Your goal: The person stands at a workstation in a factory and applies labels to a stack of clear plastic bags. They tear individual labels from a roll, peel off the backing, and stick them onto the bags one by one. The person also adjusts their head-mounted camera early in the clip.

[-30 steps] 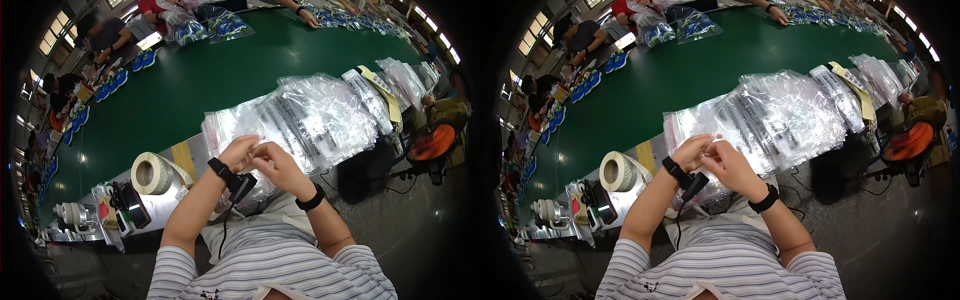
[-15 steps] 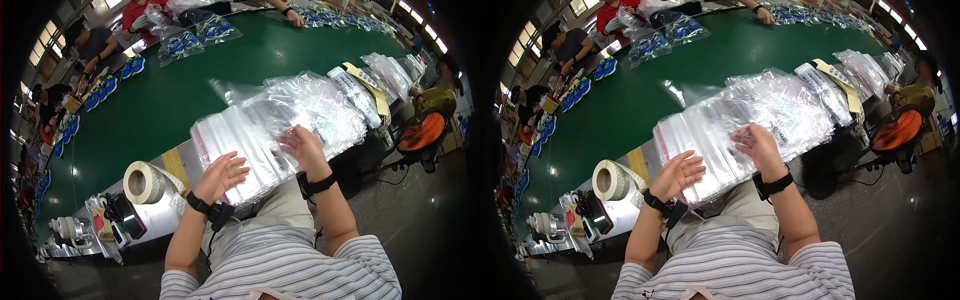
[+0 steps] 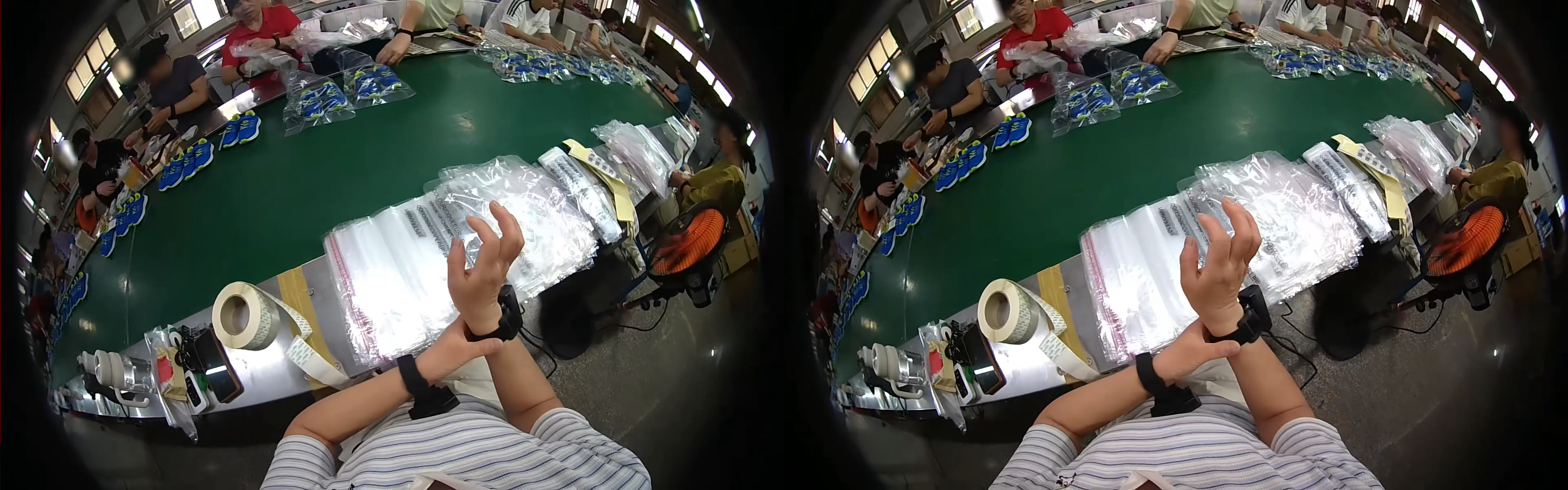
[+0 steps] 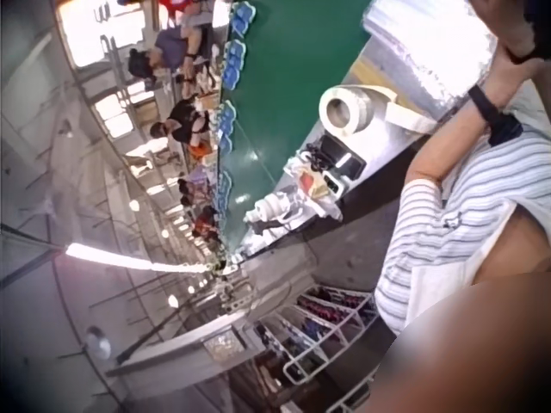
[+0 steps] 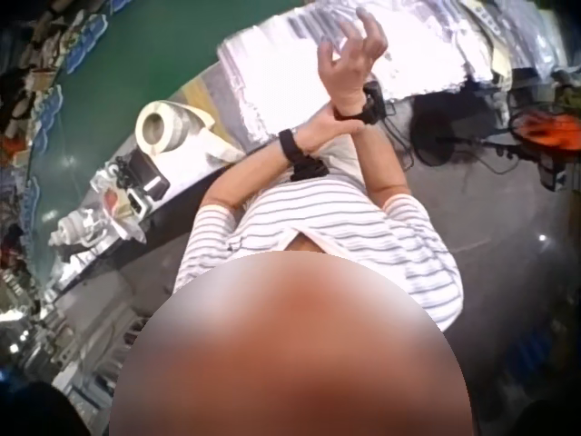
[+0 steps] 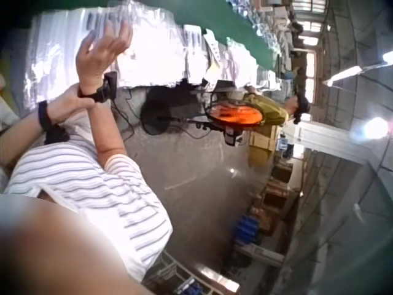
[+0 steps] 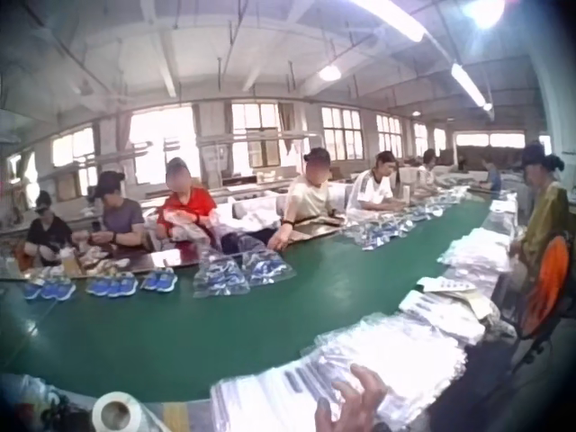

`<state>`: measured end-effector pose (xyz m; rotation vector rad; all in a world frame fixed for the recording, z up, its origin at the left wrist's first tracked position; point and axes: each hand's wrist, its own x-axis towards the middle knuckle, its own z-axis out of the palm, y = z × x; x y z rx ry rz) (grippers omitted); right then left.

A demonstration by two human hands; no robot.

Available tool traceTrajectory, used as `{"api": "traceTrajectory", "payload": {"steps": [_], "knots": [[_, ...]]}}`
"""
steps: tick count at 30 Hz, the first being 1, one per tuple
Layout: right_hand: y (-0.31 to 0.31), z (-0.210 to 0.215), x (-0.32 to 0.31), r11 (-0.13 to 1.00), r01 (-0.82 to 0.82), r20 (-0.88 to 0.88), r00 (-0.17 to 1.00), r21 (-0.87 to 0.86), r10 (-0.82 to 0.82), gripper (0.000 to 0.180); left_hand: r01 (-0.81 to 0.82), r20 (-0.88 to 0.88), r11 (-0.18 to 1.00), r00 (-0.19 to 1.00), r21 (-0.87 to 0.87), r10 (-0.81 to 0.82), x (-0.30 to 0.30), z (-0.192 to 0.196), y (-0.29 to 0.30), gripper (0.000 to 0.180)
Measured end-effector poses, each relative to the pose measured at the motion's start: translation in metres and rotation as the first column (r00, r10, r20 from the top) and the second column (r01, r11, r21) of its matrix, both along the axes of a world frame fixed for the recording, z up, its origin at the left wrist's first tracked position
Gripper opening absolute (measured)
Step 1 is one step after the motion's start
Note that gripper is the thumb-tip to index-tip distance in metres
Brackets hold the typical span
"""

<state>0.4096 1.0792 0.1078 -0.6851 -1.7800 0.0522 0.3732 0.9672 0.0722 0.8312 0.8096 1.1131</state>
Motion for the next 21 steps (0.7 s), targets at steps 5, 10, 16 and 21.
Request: {"api": "traceTrajectory", "payload": {"steps": [5,10,16,21], "knots": [[-0.006,-0.004,-0.022,0.855,-0.368,-0.363,0.902,-0.366,0.233,0.021,-0.144,0.063,0.987,0.987,-0.064,0.148,-0.002,-0.007,-0.003,0.053],[-0.010,-0.018,-0.028,0.321,-0.823,-0.807,0.547,-0.469,0.221,0.011,-0.182,0.085,0.972,0.977,-0.150,0.196,-0.005,-0.011,-0.008,0.064],[-0.008,-0.028,-0.029,0.368,-0.733,-0.668,0.676,-0.572,0.310,0.009,-0.168,0.044,0.978,0.984,-0.127,0.175,-0.022,-0.004,-0.018,0.066],[-0.006,-0.024,-0.016,0.845,-0.408,-0.077,0.910,-0.345,0.408,0.013,-0.400,-0.146,0.912,0.911,-0.087,0.385,-0.101,0.036,-0.110,0.041]]}}
